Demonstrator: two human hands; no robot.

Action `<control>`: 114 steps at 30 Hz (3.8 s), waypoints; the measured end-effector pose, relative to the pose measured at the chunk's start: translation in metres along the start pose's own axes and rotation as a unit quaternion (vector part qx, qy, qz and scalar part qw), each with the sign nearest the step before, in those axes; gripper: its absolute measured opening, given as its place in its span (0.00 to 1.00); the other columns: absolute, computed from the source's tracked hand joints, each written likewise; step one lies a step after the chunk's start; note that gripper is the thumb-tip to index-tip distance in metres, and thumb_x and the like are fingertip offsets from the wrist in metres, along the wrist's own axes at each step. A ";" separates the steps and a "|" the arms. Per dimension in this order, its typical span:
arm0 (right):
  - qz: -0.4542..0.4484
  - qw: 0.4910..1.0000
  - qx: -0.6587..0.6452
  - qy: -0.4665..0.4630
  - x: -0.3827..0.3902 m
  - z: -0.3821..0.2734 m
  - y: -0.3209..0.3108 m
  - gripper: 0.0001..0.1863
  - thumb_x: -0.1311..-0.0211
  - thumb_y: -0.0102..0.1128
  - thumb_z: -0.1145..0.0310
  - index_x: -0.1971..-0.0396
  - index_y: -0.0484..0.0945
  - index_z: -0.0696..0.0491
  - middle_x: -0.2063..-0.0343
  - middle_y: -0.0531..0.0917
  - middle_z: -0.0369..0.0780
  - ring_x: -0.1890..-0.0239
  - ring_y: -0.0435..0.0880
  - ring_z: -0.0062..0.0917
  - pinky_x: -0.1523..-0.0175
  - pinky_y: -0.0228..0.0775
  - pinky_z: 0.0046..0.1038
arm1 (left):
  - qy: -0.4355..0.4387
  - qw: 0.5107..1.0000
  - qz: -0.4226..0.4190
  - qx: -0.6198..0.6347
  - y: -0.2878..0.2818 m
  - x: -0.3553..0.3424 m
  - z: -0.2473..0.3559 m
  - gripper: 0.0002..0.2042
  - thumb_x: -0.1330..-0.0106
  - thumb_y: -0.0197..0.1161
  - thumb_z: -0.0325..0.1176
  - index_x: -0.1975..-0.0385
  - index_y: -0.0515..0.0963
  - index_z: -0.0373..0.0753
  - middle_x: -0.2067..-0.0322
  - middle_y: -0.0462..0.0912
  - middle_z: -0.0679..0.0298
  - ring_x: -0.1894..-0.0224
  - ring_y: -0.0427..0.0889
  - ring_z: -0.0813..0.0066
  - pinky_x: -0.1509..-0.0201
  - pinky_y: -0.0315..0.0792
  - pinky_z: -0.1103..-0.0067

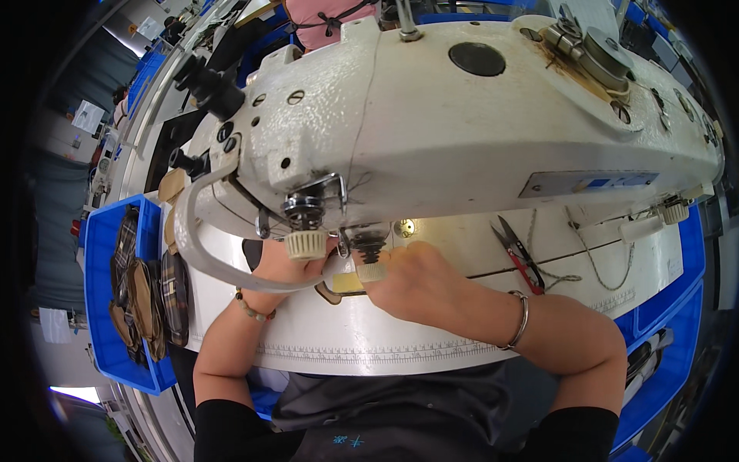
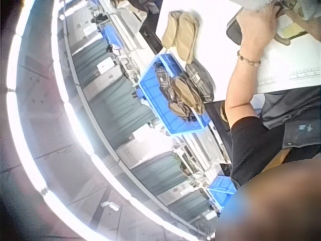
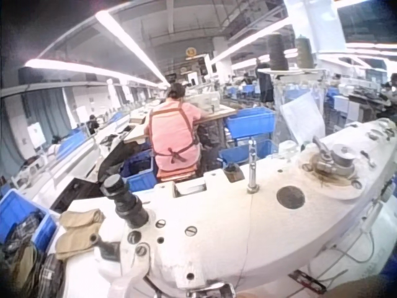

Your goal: Using an industrial sewing machine to stitch together the upper fabric components of a shoe.

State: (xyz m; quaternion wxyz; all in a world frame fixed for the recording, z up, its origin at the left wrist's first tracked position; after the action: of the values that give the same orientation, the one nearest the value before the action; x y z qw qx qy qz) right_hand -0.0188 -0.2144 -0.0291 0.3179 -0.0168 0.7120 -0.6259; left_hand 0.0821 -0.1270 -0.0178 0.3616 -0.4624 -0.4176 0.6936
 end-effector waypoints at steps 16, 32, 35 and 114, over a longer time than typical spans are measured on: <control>0.040 0.991 -0.107 0.069 -0.002 0.011 0.013 0.14 0.53 0.59 0.70 0.65 0.83 0.57 0.86 0.76 0.40 0.83 0.79 0.34 0.78 0.69 0.37 | -0.082 0.994 0.023 0.061 -0.003 -0.004 -0.002 0.19 0.54 0.74 0.34 0.60 0.83 0.39 0.57 0.83 0.54 0.53 0.80 0.49 0.49 0.73 0.61; -0.001 0.993 -0.100 0.057 -0.002 0.012 0.012 0.03 0.58 0.62 0.68 0.83 0.81 0.50 0.81 0.77 0.40 0.78 0.81 0.33 0.76 0.71 0.36 | -0.113 0.993 0.021 -0.008 0.002 0.001 -0.005 0.07 0.41 0.66 0.32 0.67 0.85 0.38 0.77 0.82 0.57 0.75 0.82 0.62 0.67 0.75 0.73; 0.004 0.996 -0.078 0.044 -0.002 0.011 0.014 0.03 0.60 0.62 0.67 0.84 0.81 0.49 0.81 0.77 0.39 0.78 0.81 0.31 0.76 0.71 0.34 | -0.120 0.992 0.034 0.007 -0.002 -0.003 -0.003 0.07 0.40 0.66 0.33 0.66 0.86 0.39 0.79 0.82 0.58 0.75 0.82 0.62 0.68 0.75 0.73; 0.067 0.988 -0.127 -0.053 -0.009 -0.001 -0.027 0.05 0.52 0.61 0.70 0.72 0.79 0.50 0.82 0.75 0.37 0.81 0.79 0.29 0.79 0.70 0.30 | -0.198 0.972 0.002 0.127 -0.010 -0.012 -0.014 0.18 0.44 0.73 0.41 0.58 0.81 0.38 0.63 0.84 0.58 0.61 0.83 0.63 0.58 0.76 0.71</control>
State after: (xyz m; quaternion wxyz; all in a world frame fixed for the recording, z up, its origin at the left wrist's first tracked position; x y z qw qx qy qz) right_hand -0.0227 -0.2153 -0.0006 0.3918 -0.0423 0.7673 -0.5059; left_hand 0.0999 -0.1307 -0.0079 0.3261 -0.2668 -0.3891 0.8192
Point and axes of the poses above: each hand's wrist, its own x-axis away from the middle knuckle, its own y-axis out of the palm, z = x × y, the point moved 8 cm from there along -x, towards the middle knuckle
